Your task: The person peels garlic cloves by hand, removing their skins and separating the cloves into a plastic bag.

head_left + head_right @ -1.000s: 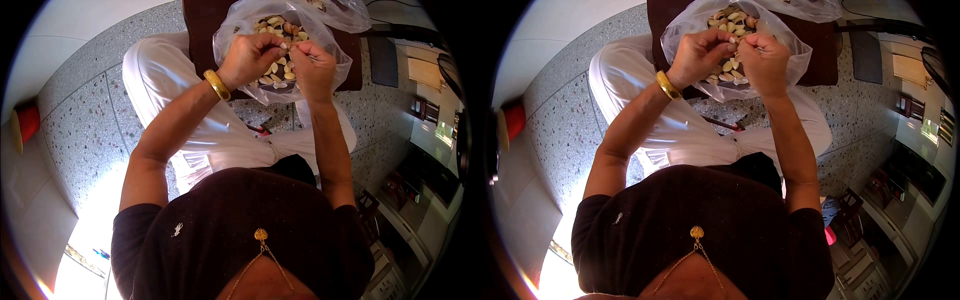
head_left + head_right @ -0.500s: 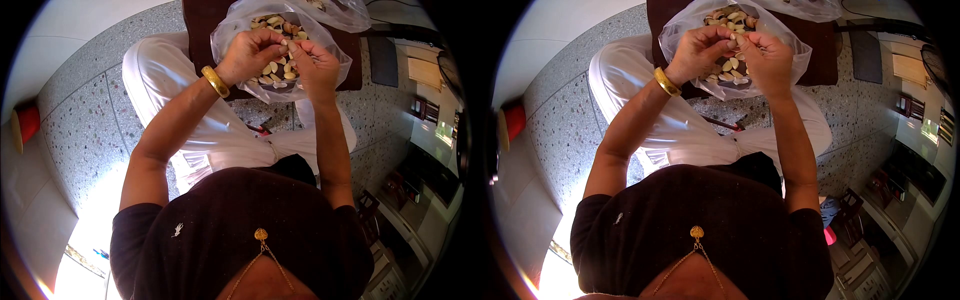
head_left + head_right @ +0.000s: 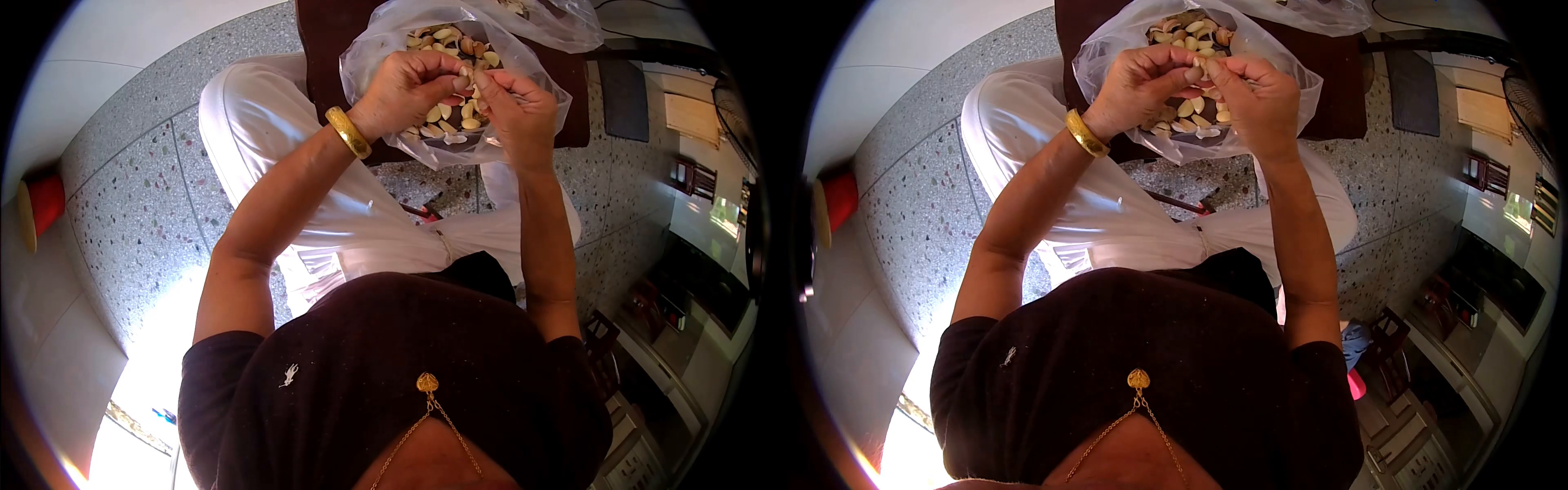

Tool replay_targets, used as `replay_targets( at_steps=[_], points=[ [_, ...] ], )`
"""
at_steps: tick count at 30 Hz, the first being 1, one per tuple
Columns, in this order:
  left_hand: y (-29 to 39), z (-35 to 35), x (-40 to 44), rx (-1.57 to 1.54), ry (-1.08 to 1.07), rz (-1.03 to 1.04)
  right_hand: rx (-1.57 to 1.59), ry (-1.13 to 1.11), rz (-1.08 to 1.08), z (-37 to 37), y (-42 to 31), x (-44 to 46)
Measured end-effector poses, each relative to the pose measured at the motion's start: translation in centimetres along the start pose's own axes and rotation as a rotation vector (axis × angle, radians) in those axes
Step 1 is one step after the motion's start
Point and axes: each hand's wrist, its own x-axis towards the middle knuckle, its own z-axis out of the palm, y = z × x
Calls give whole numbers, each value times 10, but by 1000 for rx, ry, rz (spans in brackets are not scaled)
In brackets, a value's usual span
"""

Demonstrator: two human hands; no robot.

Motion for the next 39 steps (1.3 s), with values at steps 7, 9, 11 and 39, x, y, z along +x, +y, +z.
replay_targets(
  at_steps=[7,9,11,39],
  points=[
    [-8,-2,-1,110,15,26,-156,2,-170,2,4,1],
    [-9,-2,-1,60,14,27,-244,-8,-253,-2,13,3],
    [-8,-1,-1,10,6,27,-238,-24,-157,-2,21,-1],
    [12,-2,0,-387,-127,-222,-324,98,-319,4,3,-3]
  ],
)
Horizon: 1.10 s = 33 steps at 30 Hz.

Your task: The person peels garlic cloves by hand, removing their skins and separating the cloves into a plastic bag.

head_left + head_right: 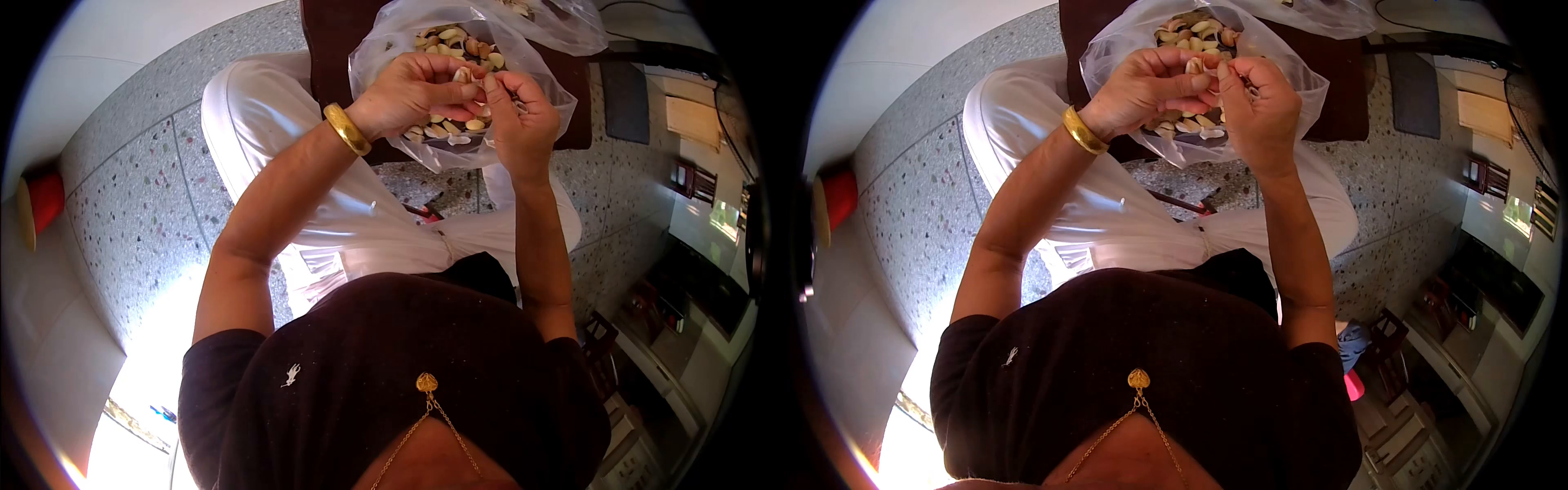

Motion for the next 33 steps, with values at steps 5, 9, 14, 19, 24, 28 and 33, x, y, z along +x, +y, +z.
replay_targets(
  at_steps=[5,9,14,19,24,28,33],
  points=[
    [0,3,-1,249,47,15,2,-21,-25,-1,3,0],
    [-4,0,-1,334,49,26,112,-60,98,2,-7,-2],
    [-11,-5,0,484,78,95,79,-79,96,2,0,-4],
    [-12,-5,-2,721,121,196,130,-118,207,0,-1,-5],
    [-7,-3,-4,756,111,141,204,-113,185,0,-5,-6],
    [-11,-4,-2,600,78,131,127,-104,118,-2,7,-5],
    [-6,1,-2,440,57,58,400,-125,416,-7,-2,-4]
  ],
)
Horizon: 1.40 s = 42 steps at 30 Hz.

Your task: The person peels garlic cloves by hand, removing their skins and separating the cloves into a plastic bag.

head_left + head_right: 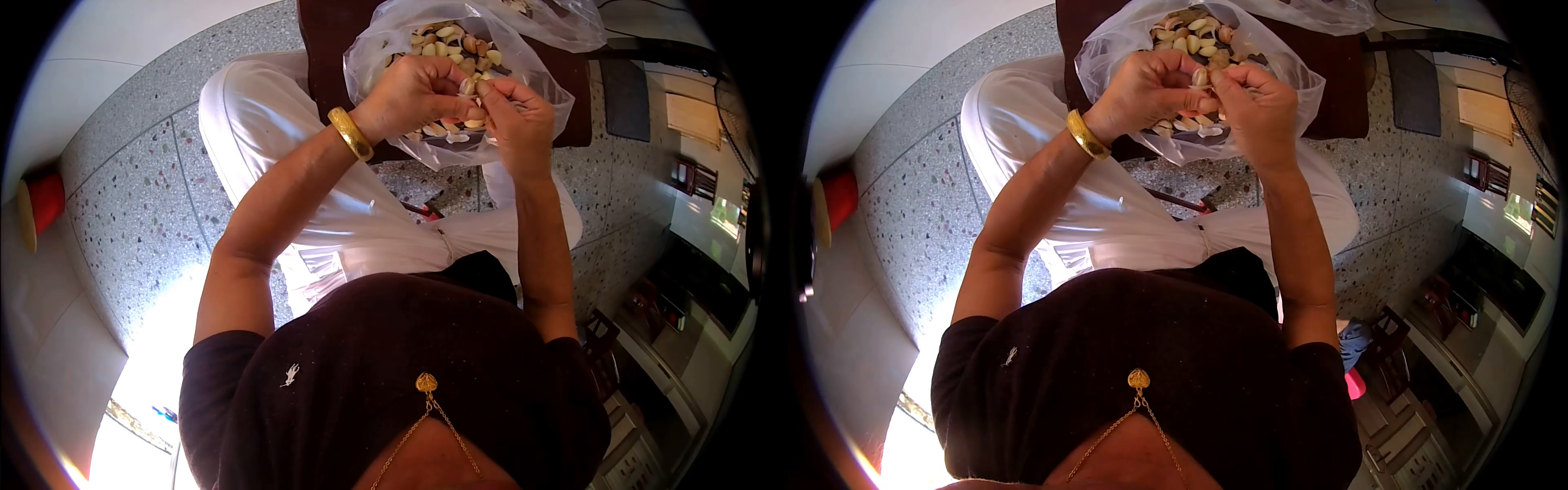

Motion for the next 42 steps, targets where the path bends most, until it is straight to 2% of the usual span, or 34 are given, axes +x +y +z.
replay_targets(
  at_steps=[3,12,15,18,21,27,33,39,42],
  points=[
    [4,0,0,-23,-5,-11,110,12,11,4,-6,-2],
    [0,-1,-1,9,-11,-6,-186,-24,-159,4,-5,0],
    [-3,0,-1,16,-25,-4,-305,-45,-313,-1,1,4],
    [-4,0,-1,-36,-42,-9,-383,-66,-313,-4,0,6],
    [0,-1,0,-130,-67,-23,-224,-50,-123,-5,0,4],
    [-1,-6,2,-255,-95,-25,81,-22,49,-5,-6,-2],
    [2,-7,2,-436,-111,-71,310,-46,-1,-14,2,2],
    [5,-9,2,-550,-109,-142,552,86,68,-13,-7,5],
    [6,-9,1,-554,-110,-145,516,32,29,-19,-7,7]
  ],
)
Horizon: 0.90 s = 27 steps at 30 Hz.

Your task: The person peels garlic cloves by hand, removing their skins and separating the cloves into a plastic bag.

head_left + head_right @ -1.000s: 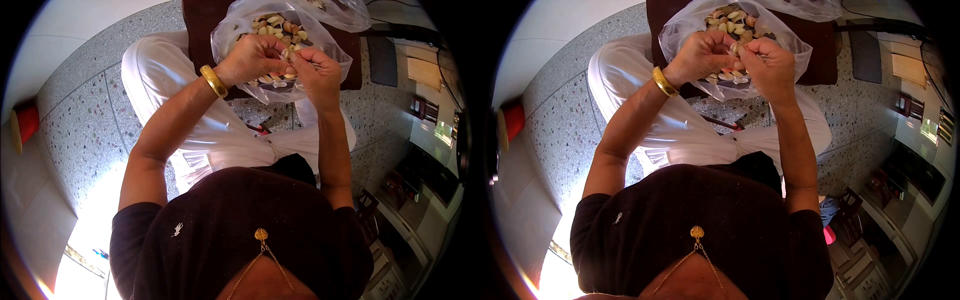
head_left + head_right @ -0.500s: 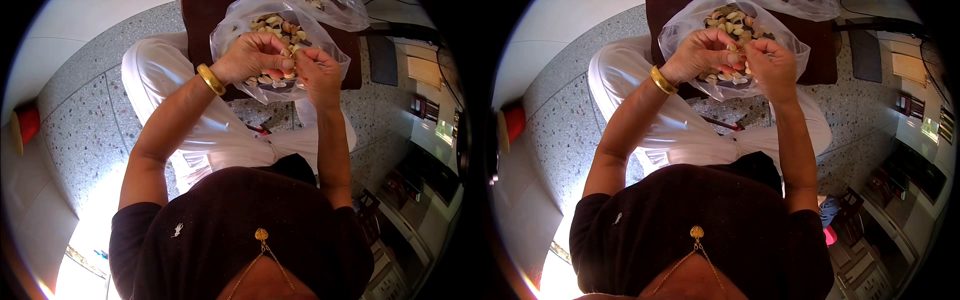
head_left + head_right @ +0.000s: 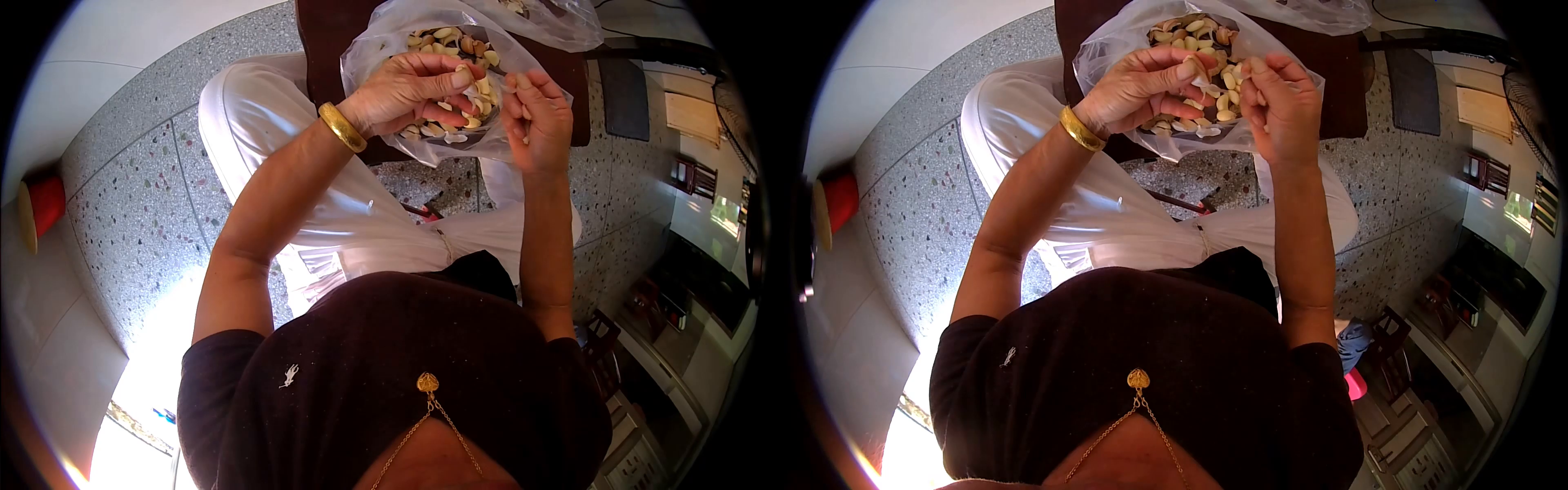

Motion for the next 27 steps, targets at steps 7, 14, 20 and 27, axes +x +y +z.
replay_targets(
  at_steps=[7,14,20,27],
  points=[
    [-1,-1,0,37,29,-1,-224,-57,67,12,5,-9],
    [-3,-2,1,74,58,-3,-735,-71,-181,21,9,-14],
    [-2,-1,0,84,65,-48,-972,-126,-489,20,12,-12],
    [-6,-2,0,101,98,-46,-1086,-151,-661,22,19,-8]
  ],
)
